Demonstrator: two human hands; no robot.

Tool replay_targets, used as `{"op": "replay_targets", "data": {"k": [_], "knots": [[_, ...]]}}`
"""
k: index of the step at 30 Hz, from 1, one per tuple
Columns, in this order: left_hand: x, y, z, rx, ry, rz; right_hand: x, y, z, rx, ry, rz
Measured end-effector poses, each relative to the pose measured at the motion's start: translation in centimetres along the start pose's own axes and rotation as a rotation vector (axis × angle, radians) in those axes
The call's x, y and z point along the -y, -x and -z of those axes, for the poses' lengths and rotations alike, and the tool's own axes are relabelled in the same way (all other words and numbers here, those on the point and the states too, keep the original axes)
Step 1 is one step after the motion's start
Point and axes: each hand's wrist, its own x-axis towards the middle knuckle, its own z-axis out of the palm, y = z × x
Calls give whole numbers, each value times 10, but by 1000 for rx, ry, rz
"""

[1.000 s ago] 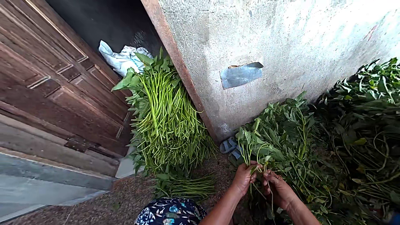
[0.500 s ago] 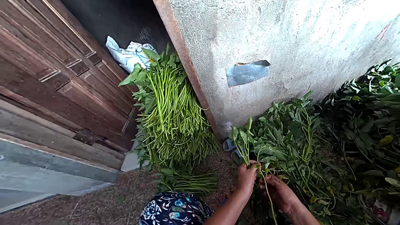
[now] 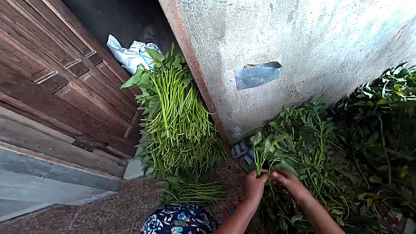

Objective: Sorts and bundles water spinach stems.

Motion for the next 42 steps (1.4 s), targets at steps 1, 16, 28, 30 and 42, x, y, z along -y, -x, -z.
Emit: {"op": "replay_targets", "data": {"k": [1,16,28,30,42], "knots": [[0,1,0,4,8,-16,-1,-5,-6,-47,25,60],[-6,-1,5,-47,261,292,-20,6,-33,-254,447,387],[6,-10,11,84,175,253,-1,47,16,537,1136,-296],[6,-8,10,117,113,217,25,44,31,257,1047,-127],[20,-1,1,176,-247,30,39,-6,7,154,1389,380]]}}
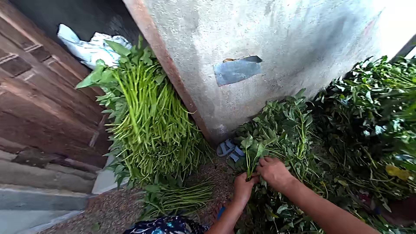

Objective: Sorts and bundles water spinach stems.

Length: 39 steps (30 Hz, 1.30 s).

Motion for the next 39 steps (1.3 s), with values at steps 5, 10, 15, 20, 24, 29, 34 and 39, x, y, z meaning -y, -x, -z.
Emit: {"op": "replay_targets", "data": {"k": [5,10,15,20,24,29,34,39], "knots": [[-2,4,-4,43,-282,16,18,-2,-10,117,-87,-203],[5,-1,-11,127,-374,77,-3,-2,-33,31,-580,-584],[13,-21,0,102,39,256,-87,33,-51,346,-889,-593],[-2,-33,1,-72,454,418,-153,47,-104,140,-527,-945],[-11,-39,-5,-194,671,434,-143,41,-133,101,-397,-968],[-11,-43,0,-155,932,386,-150,77,-85,5,-840,-862],[-20,-32,-15,21,1030,472,-119,112,-64,-34,-1740,-740],[-23,-24,-34,-14,710,344,-55,108,-81,-170,-1771,-665]]}}
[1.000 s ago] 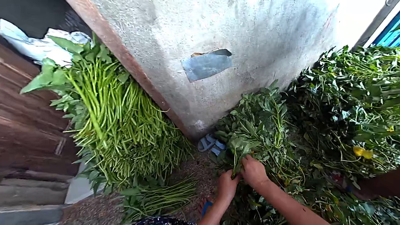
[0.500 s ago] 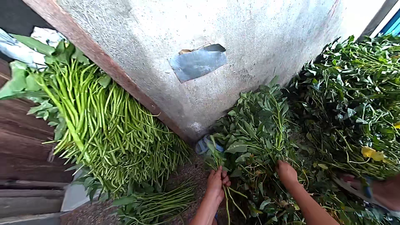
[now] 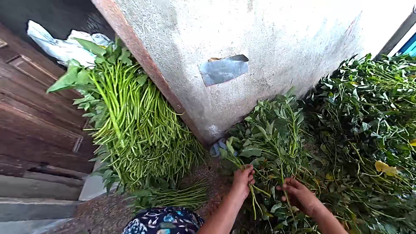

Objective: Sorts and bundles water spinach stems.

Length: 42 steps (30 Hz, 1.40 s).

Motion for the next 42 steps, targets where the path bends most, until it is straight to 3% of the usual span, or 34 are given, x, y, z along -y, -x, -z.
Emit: {"op": "replay_targets", "data": {"k": [4,10,18,24,28,30,33,35,37,40,41,42], "knots": [[7,2,-12,15,-187,-43,-27,3,-37,-90,224,196],[4,9,-14,14,-50,-116,-26,8,-59,-92,386,195],[-10,10,-3,104,-90,-80,-9,16,-53,166,84,111],[-11,14,2,164,-74,-104,-10,5,-64,84,30,207],[-11,15,6,245,-60,-150,-14,1,-66,106,-32,137],[-13,15,7,225,-69,-172,-13,2,-65,86,121,168],[-15,12,9,75,-70,-169,-8,12,-65,16,669,303],[-23,5,15,-51,-79,-166,-10,15,-59,94,946,305],[-28,0,21,-107,-122,-155,-14,19,-47,199,1159,160],[-24,2,20,-65,-216,-164,-8,21,-27,146,1562,-343],[-21,3,19,-43,-246,-174,-3,23,-22,63,1594,-395],[-18,4,18,-13,-281,-183,6,23,-19,-20,1541,-310]]}}
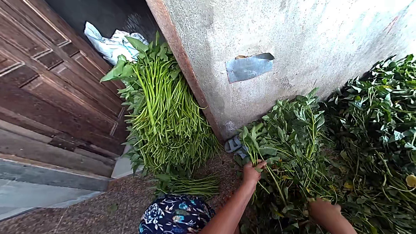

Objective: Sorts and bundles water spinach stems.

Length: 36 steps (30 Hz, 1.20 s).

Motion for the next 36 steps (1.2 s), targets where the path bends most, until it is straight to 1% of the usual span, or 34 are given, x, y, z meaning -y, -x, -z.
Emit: {"op": "replay_targets", "data": {"k": [2,3,5,6,7,9,12,14,16,18,19,20,21,22,23,24,25,28,30,32,33,34,36], "knots": [[5,7,-6,63,-51,-18,12,-2,15,-271,-273,163],[8,10,-9,80,-69,-37,27,-7,18,-373,-471,265],[11,14,-13,97,-93,-72,61,-16,20,-412,-865,423],[12,15,-13,93,-98,-81,73,-18,18,-412,-975,457],[12,14,-11,89,-105,-86,81,-21,17,-414,-1027,473],[10,10,-3,99,-139,-88,88,-26,14,-408,-1023,479],[13,8,5,124,-141,-67,88,-28,12,-344,-823,463],[13,3,10,92,-90,-51,85,-29,9,-277,-696,438],[7,-7,19,-14,-14,-60,74,-32,0,-128,-564,432],[-1,-20,30,-111,48,-72,45,-40,-2,125,-472,444],[-3,-25,33,-153,53,-65,24,-46,2,244,-491,419],[-3,-28,35,-193,45,-51,-1,-54,8,273,-556,358],[-2,-29,34,-227,31,-30,-24,-66,14,184,-640,274],[0,-29,31,-240,38,-2,-44,-81,18,1,-686,175],[3,-28,25,-245,72,39,-57,-99,20,-191,-671,62],[4,-26,18,-242,114,81,-64,-116,21,-316,-628,-22],[5,-25,12,-235,151,120,-66,-131,18,-373,-582,-78],[5,-27,-1,-212,235,151,-55,-160,11,-372,-404,-202],[2,-32,-1,-198,295,141,-50,-158,12,-384,-329,-211],[-1,-37,1,-163,360,182,-55,-142,25,-365,-272,-223],[-2,-37,1,-124,385,224,-61,-131,34,-354,-284,-207],[-1,-36,0,-83,406,264,-70,-121,43,-365,-350,-159],[1,-32,-2,-18,436,308,-85,-100,59,-380,-626,-12]]}}
